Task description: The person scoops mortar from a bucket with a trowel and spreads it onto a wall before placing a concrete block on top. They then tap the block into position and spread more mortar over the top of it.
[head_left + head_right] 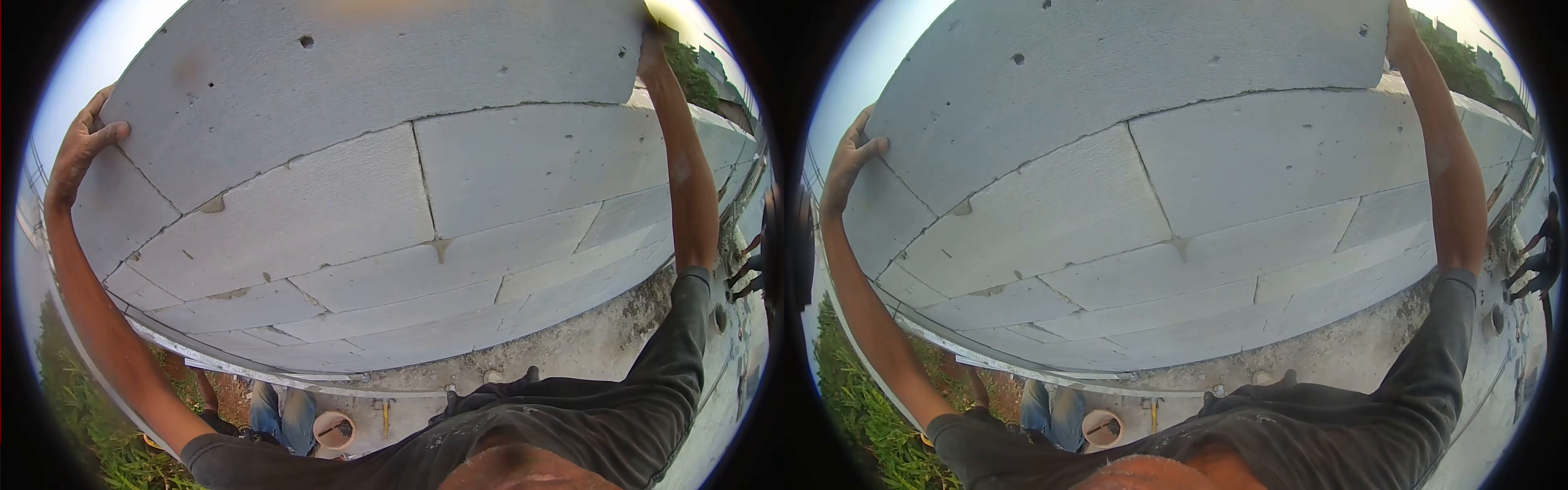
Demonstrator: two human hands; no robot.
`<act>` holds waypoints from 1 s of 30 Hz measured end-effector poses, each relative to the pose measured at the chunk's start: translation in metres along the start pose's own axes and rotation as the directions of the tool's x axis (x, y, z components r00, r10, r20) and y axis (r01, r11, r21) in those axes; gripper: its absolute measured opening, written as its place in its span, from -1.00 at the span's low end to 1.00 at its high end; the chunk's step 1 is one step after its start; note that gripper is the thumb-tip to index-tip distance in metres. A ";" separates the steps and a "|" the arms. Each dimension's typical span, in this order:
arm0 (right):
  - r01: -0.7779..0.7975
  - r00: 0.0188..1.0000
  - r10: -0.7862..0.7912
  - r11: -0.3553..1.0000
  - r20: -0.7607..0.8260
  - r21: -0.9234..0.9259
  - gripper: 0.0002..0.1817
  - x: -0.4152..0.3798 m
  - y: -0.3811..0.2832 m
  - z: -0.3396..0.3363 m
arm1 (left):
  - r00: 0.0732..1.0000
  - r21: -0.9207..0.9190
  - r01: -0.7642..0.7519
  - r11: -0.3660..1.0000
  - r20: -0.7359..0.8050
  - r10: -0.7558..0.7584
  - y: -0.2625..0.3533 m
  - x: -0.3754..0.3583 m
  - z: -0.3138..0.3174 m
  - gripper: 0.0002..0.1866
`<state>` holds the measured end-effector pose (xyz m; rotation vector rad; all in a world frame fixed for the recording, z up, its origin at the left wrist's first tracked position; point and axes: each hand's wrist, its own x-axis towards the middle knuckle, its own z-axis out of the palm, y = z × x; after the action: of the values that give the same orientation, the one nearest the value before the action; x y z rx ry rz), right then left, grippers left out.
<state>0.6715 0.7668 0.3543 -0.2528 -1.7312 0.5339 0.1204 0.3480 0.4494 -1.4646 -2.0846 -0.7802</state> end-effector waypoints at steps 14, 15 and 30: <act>-0.120 0.989 0.150 0.819 -0.007 0.560 -0.27 -0.011 0.040 -0.032 | 0.999 0.010 -0.038 0.999 0.028 0.038 -0.014 0.000 -0.001 0.19; -0.121 0.983 0.165 0.915 -0.086 0.384 -0.25 -0.018 0.019 -0.011 | 0.998 0.019 -0.068 0.998 -0.013 0.068 -0.017 -0.004 0.001 0.20; -0.256 0.951 0.283 0.946 -0.123 0.199 -0.01 -0.026 -0.011 0.009 | 0.992 -0.035 -0.111 0.993 -0.071 0.108 -0.028 0.002 0.013 0.10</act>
<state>0.6702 0.7435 0.3361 -0.3941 -1.4993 0.8474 0.0923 0.3508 0.4358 -1.5359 -1.9307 -0.8208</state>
